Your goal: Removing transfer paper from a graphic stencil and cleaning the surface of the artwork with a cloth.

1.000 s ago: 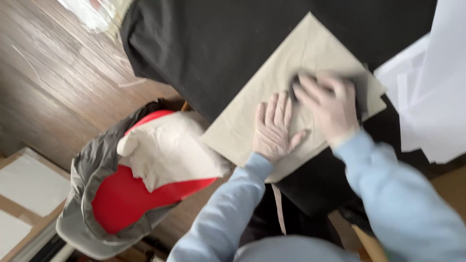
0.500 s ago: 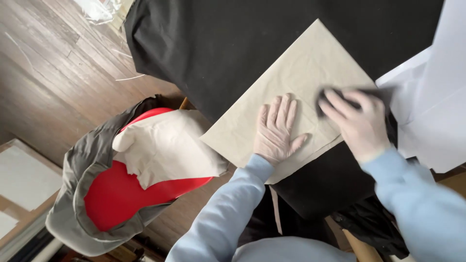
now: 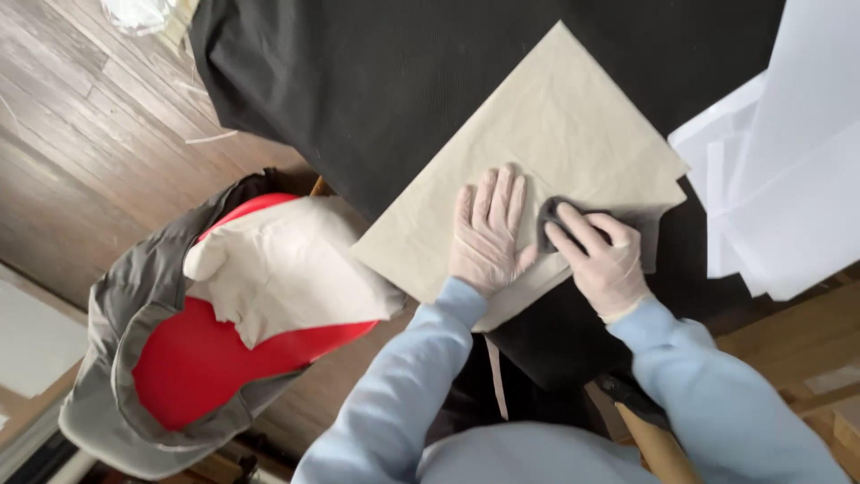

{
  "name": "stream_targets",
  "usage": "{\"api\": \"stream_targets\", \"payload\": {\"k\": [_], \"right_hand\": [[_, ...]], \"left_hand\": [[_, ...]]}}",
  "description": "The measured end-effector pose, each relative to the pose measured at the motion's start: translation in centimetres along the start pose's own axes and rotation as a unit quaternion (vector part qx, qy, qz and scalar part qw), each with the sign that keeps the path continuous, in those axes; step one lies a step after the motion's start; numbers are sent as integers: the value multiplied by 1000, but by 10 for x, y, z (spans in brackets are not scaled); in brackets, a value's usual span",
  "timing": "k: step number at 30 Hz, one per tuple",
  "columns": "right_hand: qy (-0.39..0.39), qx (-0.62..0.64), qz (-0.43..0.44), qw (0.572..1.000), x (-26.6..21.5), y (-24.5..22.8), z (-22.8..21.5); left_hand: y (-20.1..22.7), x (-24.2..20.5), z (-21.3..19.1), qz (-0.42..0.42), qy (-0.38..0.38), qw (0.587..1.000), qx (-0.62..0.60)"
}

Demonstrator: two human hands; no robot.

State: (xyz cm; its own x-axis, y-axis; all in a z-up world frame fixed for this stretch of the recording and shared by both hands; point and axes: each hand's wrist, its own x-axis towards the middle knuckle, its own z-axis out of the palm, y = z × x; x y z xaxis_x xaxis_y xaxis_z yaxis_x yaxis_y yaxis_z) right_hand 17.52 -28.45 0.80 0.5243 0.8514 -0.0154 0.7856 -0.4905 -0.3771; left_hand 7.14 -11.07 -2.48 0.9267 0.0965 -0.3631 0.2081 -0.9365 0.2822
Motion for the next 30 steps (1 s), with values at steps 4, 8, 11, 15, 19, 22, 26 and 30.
{"api": "stream_targets", "payload": {"k": [4, 8, 11, 15, 19, 22, 26, 30], "right_hand": [[40, -12, -34, 999, 53, 7, 4], [78, -39, 14, 996, 107, 36, 9], [109, -54, 69, 990, 130, 21, -31], [189, 40, 60, 979, 88, 0, -7], [91, 14, -11, 996, 83, 9, 27], [111, -15, 6, 994, 121, 13, 8], [164, 80, 121, 976, 149, 22, -5], [175, 144, 68, 972, 125, -8, 12]], "left_hand": [[-7, 4, 10, -8, 20, 999, -44], [-8, 6, 17, -1, 42, 999, -24], [-2, 0, 13, 5, 39, 997, -67], [-6, 9, 4, -12, 14, 1000, -8], [-8, 8, 9, -6, -1, 1000, -5], [-2, -4, 1, -7, -6, 999, -49], [-4, 6, 5, 6, 12, 1000, -6], [-5, -2, 16, -12, 33, 998, -61]]}}
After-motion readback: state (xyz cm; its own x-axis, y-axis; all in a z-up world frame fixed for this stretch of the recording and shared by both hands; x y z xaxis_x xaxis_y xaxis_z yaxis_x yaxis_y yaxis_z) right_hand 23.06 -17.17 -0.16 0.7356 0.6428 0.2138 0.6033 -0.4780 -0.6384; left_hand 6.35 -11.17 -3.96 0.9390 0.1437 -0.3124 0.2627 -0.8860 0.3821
